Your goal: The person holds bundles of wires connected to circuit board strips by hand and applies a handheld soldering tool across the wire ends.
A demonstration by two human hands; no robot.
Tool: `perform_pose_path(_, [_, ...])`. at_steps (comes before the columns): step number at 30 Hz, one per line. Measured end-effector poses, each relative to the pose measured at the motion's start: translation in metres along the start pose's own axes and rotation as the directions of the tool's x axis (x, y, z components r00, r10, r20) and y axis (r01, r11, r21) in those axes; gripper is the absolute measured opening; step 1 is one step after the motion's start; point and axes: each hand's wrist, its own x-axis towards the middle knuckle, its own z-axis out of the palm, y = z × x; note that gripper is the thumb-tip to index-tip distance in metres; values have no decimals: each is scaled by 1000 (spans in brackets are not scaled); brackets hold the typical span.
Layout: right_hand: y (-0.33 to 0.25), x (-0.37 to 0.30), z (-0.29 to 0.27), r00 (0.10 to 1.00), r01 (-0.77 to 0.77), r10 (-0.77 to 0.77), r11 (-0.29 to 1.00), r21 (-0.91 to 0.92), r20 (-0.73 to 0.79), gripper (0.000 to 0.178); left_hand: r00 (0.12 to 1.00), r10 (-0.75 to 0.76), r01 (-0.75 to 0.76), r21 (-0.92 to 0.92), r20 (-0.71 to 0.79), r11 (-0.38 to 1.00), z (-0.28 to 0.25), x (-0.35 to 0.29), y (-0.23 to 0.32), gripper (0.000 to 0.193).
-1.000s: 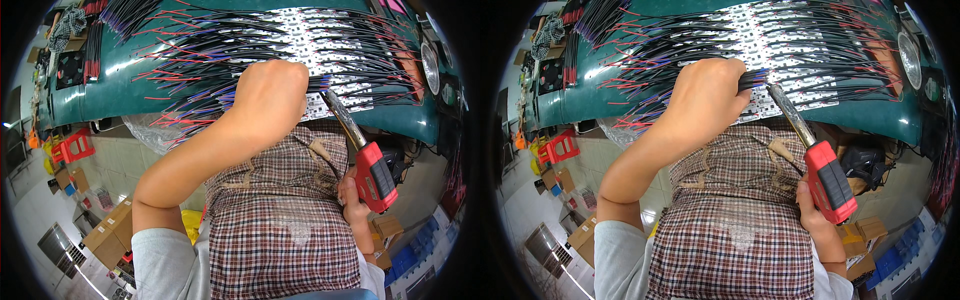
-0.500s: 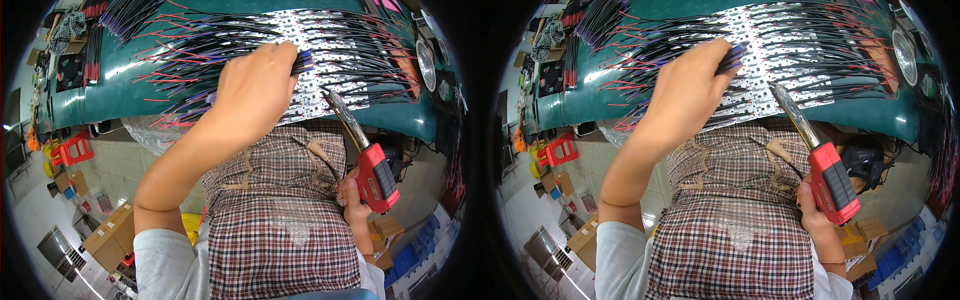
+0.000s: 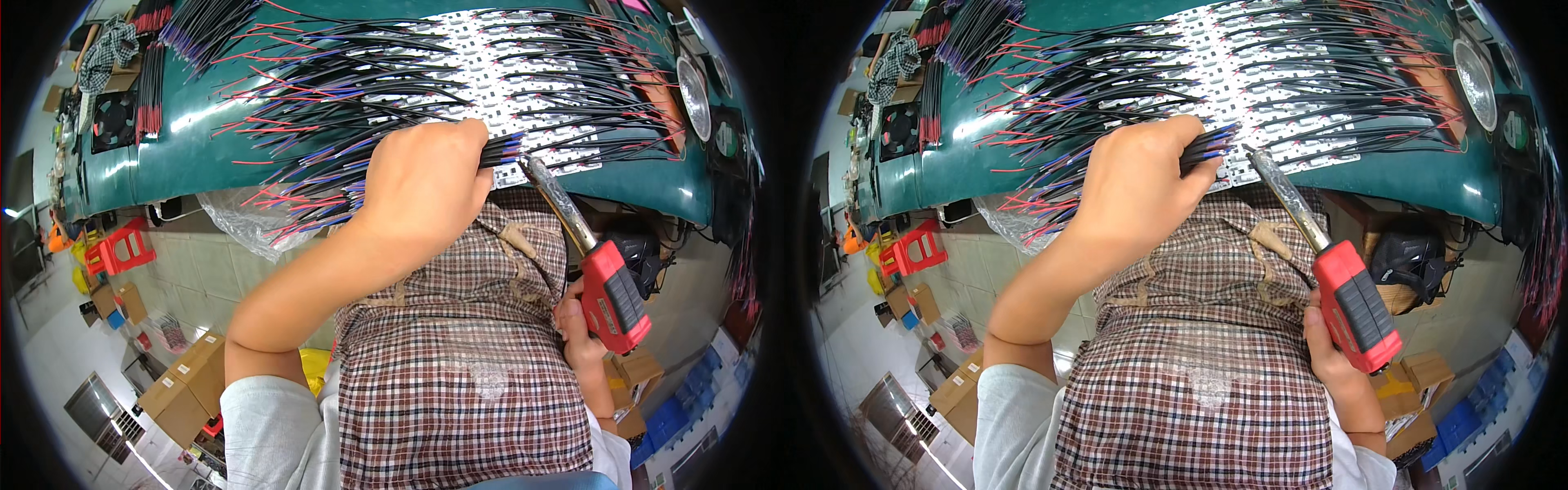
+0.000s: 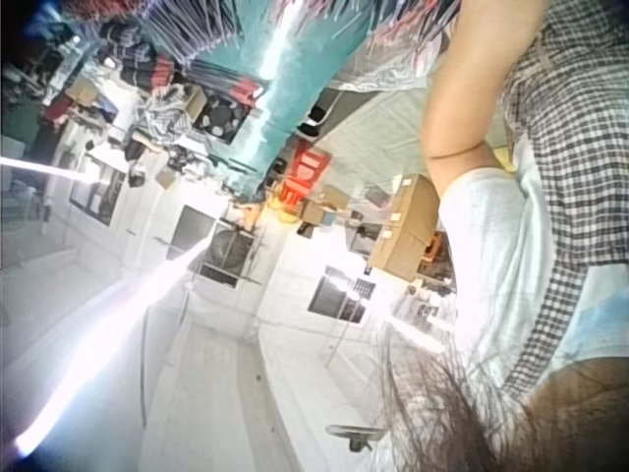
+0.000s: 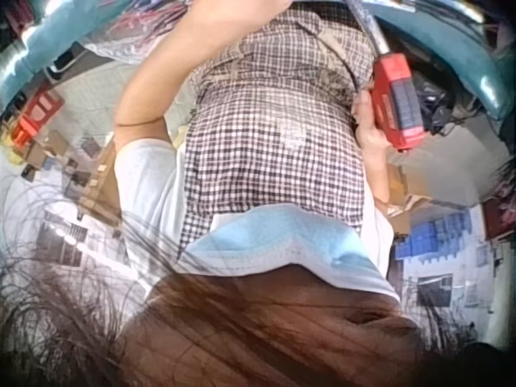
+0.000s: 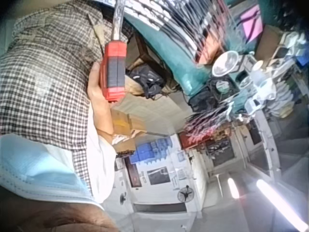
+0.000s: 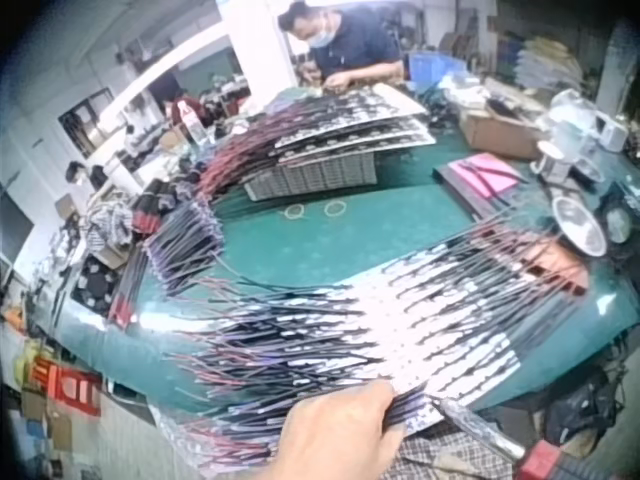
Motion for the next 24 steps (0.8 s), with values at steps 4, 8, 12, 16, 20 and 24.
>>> perform_pose_path(4, [11, 7, 5, 969, 245, -245, 948, -205, 23, 22, 993, 69, -68, 12, -98, 998, 13, 0, -4, 20])
perform_pose_path(8, [15, 11, 5, 957, 291, -285, 917, -275, 61, 17, 997, 48, -48, 10, -66, 999, 11, 1, -4, 19])
perform_pose_path(12, [13, 14, 6, 957, 289, -276, 920, -266, 85, 13, 997, 51, -50, 22, -55, 999, 11, 2, -3, 19])
perform_pose_path(16, [13, 11, 8, 973, 231, -218, 933, -275, 77, 12, 997, 72, -70, 44, -39, 997, 9, 4, -2, 20])
perform_pose_path(20, [9, 11, 7, 988, 154, -150, 956, -248, 34, 18, 996, 85, -84, 56, -30, 995, 9, 7, -1, 21])
perform_pose_path(24, [9, 10, 4, 997, 63, -51, 962, -266, 53, 24, 998, 64, -65, 71, 11, 995, 8, 9, 0, 20])
